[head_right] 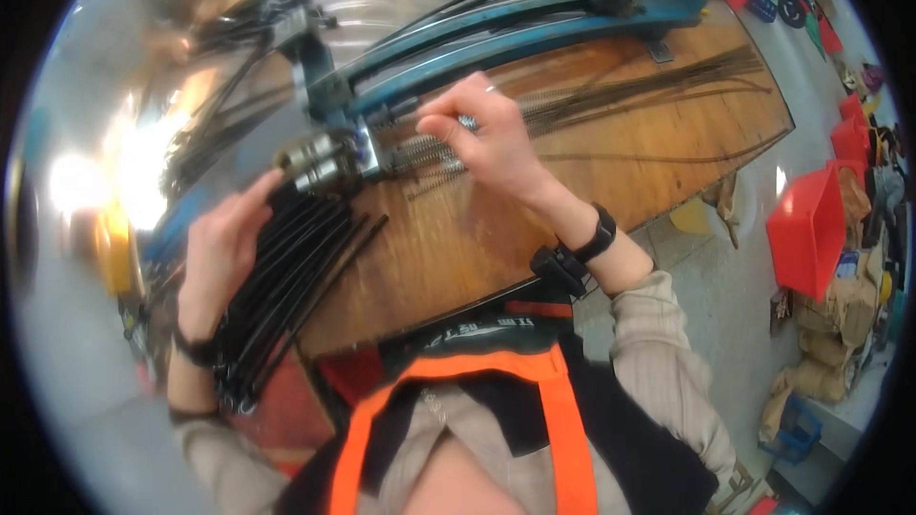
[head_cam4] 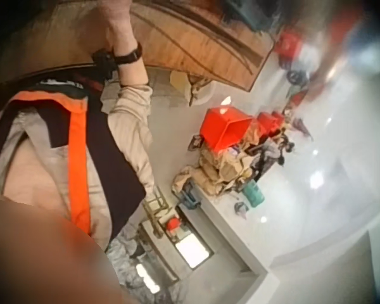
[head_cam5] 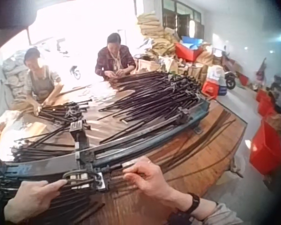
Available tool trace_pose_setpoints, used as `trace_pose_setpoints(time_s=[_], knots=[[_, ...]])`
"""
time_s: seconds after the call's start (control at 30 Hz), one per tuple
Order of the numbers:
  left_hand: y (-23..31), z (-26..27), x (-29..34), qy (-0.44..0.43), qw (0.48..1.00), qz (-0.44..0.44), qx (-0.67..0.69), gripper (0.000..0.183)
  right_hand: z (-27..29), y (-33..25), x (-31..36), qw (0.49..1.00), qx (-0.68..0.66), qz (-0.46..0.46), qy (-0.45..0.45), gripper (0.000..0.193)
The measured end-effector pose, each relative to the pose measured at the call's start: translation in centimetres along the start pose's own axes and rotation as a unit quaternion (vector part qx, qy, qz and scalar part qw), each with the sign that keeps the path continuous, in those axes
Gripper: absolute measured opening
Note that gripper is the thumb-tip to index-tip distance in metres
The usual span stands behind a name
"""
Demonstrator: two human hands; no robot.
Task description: Processing or bending thin metal rods using a manual mechanical jig.
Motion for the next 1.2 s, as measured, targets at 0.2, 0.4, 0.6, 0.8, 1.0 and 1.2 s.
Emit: trace_pose_setpoints(time_s=[0.2, 0.4, 0.6, 0.8, 1.0, 1.2], knots=[[2.4, 0.0, -0.9, -0.013, 0.995, -0.050, 0.090, 0.040, -0.6, -2.6, 1.2, 0.976, 0.075, 0.197, 0.061, 0.021], [2.8, 0.4, -1.6, 0.014, 0.998, -0.024, 0.050, 0.037, 0.1, -0.4, 2.5, 0.939, 0.219, 0.249, 0.089, 0.022], [-0.6, 5.1, -0.1, 0.200, 0.977, 0.009, -0.072, 0.022, 4.3, 3.4, 2.0, 0.912, 0.352, 0.101, 0.185, 0.022], [-10.7, 8.8, 4.8, 0.180, 0.952, 0.249, -0.004, 0.023, 0.2, 7.7, -4.3, 0.988, 0.155, 0.008, 0.029, 0.013], [-10.7, 6.4, 8.4, 0.195, 0.961, 0.194, -0.030, 0.022, -8.4, 3.5, -14.3, 0.988, -0.036, 0.117, -0.089, 0.012], [-11.5, 4.4, 11.7, 0.191, 0.950, 0.244, 0.026, 0.020, -10.3, 2.7, -16.4, 0.974, 0.038, 0.192, -0.116, 0.015]])
Point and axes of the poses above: each hand's wrist, its own x-axis away from the middle knuckle, its own z-axis out of the back of the hand, y = z × x, the point moved 6 cm from there along -x, towards the middle knuckle, and after that the axes turned 11 degrees about -y, right-handed, at the moved point
